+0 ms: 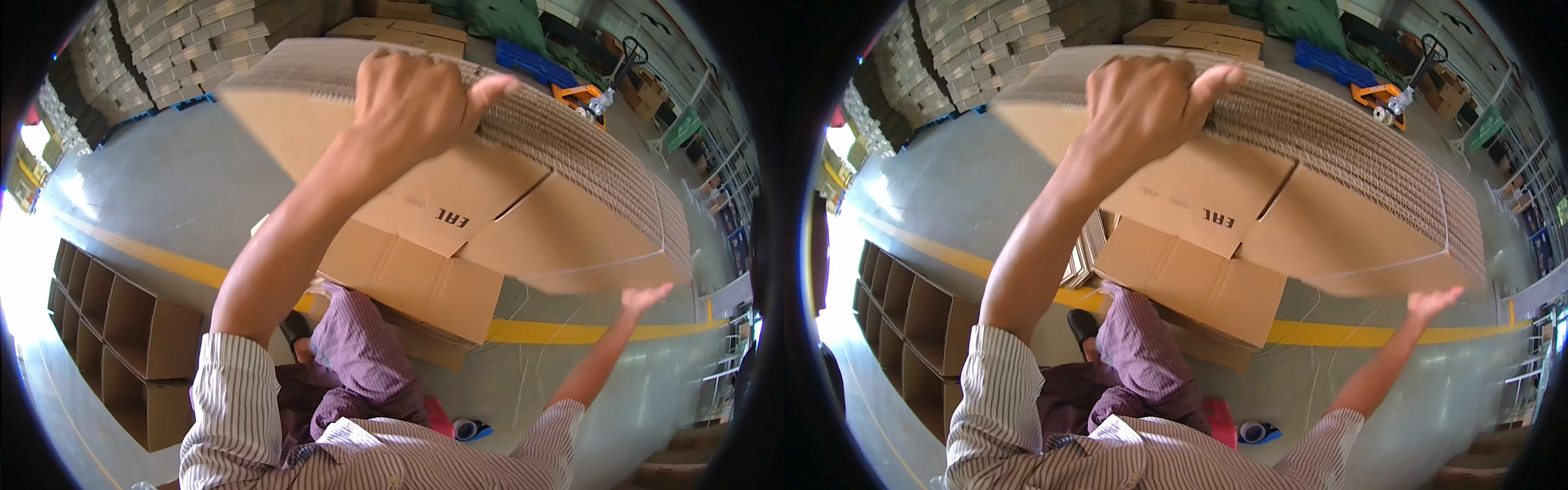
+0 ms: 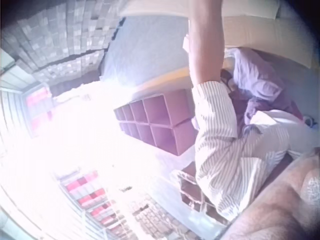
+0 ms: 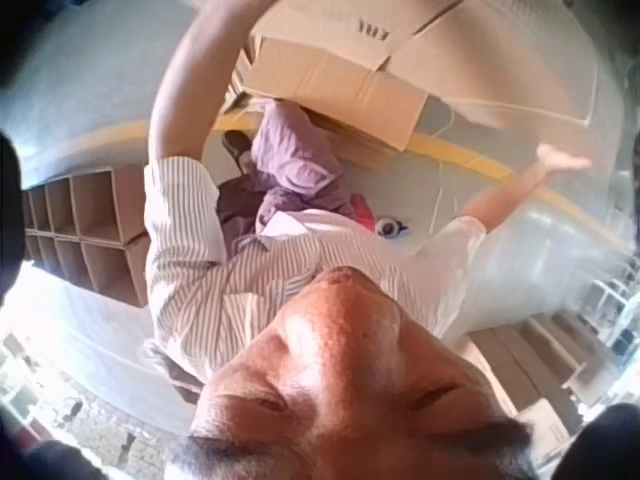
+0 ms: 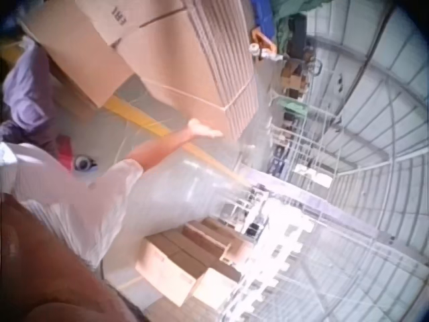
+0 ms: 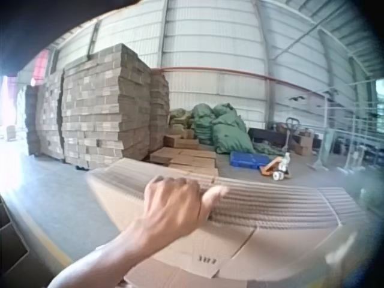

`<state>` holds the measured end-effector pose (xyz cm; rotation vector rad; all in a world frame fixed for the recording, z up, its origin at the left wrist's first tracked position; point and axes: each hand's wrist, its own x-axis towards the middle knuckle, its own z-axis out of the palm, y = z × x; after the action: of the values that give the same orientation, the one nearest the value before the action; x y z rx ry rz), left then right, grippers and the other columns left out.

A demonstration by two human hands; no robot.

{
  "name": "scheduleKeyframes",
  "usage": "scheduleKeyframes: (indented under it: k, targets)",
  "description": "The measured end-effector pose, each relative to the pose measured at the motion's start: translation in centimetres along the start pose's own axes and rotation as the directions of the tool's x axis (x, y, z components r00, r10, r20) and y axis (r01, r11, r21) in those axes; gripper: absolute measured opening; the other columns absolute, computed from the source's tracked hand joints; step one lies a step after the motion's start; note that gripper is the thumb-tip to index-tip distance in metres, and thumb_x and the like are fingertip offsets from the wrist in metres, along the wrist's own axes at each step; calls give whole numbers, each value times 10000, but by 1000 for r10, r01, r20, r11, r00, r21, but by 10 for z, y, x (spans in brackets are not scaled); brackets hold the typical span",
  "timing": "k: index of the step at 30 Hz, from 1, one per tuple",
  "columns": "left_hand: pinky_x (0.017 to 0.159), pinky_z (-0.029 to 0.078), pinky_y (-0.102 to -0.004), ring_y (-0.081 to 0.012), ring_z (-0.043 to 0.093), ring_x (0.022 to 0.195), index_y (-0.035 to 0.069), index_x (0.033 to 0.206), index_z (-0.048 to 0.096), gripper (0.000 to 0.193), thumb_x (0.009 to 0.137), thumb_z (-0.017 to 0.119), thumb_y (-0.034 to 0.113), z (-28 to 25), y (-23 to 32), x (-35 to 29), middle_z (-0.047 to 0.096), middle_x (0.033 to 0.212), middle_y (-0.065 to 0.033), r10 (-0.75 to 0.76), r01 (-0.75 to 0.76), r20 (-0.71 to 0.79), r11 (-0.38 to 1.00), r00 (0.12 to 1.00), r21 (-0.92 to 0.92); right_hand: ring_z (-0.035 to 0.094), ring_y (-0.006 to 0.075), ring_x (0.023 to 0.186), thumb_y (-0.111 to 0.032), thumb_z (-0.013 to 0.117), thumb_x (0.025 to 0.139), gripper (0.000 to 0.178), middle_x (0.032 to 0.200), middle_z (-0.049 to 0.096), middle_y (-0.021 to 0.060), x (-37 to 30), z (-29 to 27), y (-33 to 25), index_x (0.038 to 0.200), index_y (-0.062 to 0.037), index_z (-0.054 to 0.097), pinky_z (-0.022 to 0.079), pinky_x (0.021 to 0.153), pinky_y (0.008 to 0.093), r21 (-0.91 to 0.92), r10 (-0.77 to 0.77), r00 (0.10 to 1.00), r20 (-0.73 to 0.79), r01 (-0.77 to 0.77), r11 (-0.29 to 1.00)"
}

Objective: The person assembles flat cardboard sheets into boxes, folds the flaps, and seals them with packing tape using a handheld dispenser. They repeat this process for multiple boxes, stacking the finished units nearby.

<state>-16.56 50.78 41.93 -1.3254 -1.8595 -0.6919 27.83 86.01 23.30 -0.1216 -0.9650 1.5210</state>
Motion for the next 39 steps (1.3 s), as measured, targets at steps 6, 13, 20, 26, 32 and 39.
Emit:
scheduleKeyframes:
  k: [6,13,20,26,32,39]
  targets:
    - [684,520,-456,-326,666,756,8,593,657,748,916,456,652,-4,14,-15,654,667,-166,28,-30,-48,998,998,-57,510,302,1225,-550,436,971,587,1350,537,101,74,-1,56,1331,-94,515,424,1037,474,-116,192,922,-335,-243,963]
    - [876,468,-519,-411,631,990,83,1000,705,679,956,347,658,19,-13,22,665,968,-219,-197,226,251,970,948,-94,543,279,1191,-511,438,986,574,1330,554,95,58,9,47,1344,-67,500,481,977,447,-173,285,906,-312,-349,921]
    - [945,437,-496,-411,620,1068,72,1109,702,720,956,303,651,54,-70,57,684,1082,-223,-365,397,256,914,895,-86,513,328,1231,-516,430,984,622,1396,506,114,-45,97,33,1408,-60,426,477,983,482,-77,329,920,-212,-351,933]
    - [959,444,-498,-448,603,1068,20,1111,671,782,955,269,673,71,-21,66,662,1081,-268,-294,301,212,954,932,1,572,265,1119,-397,480,990,493,1279,569,95,-42,58,33,1332,-42,482,515,888,407,-165,92,910,-404,-171,971]
    - [937,457,-482,-423,597,1097,115,1173,673,708,970,264,655,57,-32,53,668,1137,-198,-298,308,202,951,933,-19,597,240,1021,-167,603,933,330,1159,620,109,-111,135,41,1199,21,548,500,834,364,-842,-801,535,270,535,73]
    - [1022,374,-474,-374,594,1114,111,1163,675,709,976,251,647,56,-26,49,658,1159,-169,-294,314,229,948,928,-54,618,276,824,-27,731,786,238,952,654,100,-155,182,58,1007,-37,642,510,736,366,-848,-411,746,525,503,-170]
